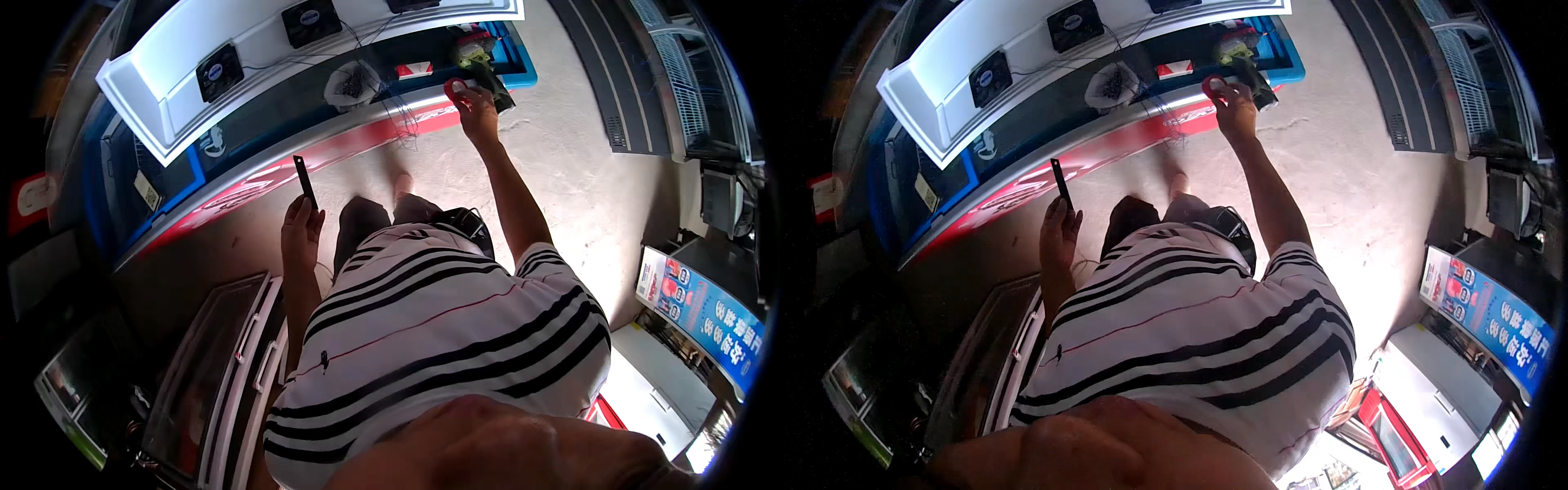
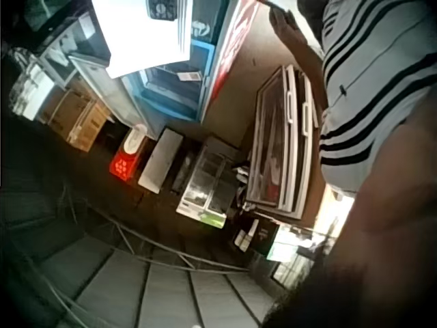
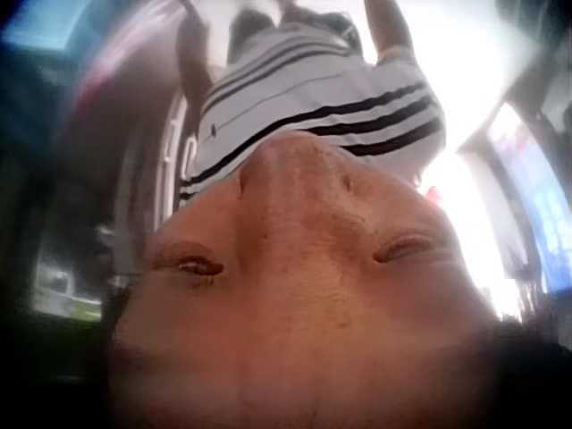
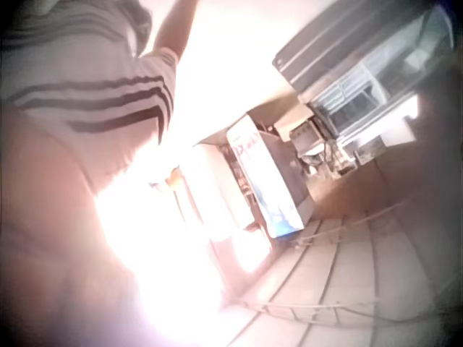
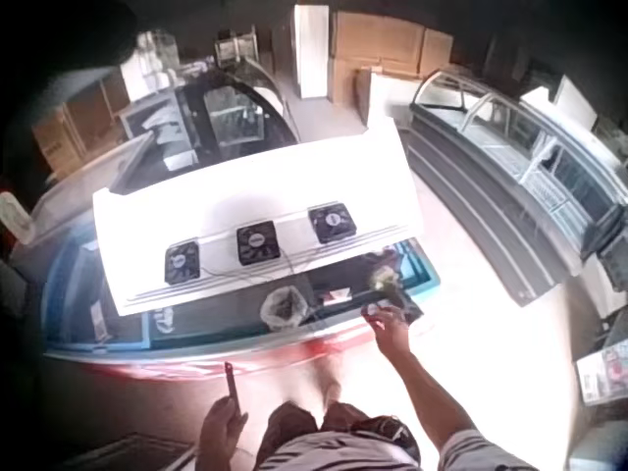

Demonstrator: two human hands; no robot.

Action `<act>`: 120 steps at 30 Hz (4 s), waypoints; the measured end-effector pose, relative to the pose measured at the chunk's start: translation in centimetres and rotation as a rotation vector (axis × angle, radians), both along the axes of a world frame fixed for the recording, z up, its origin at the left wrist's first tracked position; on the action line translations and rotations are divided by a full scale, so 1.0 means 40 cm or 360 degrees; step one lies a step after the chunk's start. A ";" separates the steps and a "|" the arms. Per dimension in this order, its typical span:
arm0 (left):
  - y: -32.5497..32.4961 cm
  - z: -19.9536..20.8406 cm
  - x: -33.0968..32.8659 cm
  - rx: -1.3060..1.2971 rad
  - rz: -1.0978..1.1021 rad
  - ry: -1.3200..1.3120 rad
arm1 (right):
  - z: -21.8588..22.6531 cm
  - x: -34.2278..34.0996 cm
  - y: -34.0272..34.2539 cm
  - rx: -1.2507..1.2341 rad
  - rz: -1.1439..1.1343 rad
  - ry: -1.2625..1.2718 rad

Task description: The person connects wires to three small black fans mounted on a white surface. They use red electrical tape to secure the wire connections and then attach a small black metal bracket to the wiring assembly.

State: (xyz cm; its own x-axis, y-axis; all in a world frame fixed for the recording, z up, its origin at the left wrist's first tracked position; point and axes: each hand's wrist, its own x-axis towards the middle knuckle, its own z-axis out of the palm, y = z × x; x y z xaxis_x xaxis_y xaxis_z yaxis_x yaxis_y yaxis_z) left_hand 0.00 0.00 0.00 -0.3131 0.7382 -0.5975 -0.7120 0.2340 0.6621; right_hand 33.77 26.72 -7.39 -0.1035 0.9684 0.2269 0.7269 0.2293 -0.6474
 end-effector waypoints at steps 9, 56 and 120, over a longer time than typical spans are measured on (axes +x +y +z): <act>0.287 -0.021 -0.168 -0.0371 -0.0334 0.0592 | -0.010 -0.063 0.089 0.0208 -0.0202 -0.0557; 0.848 -0.082 -0.408 0.1053 -0.0659 0.2925 | 0.186 -0.539 0.362 -0.1272 0.0661 0.0322; 1.162 -0.121 -0.153 0.1393 -0.1337 0.3158 | 0.117 0.487 -0.427 -0.0890 -0.1768 0.1836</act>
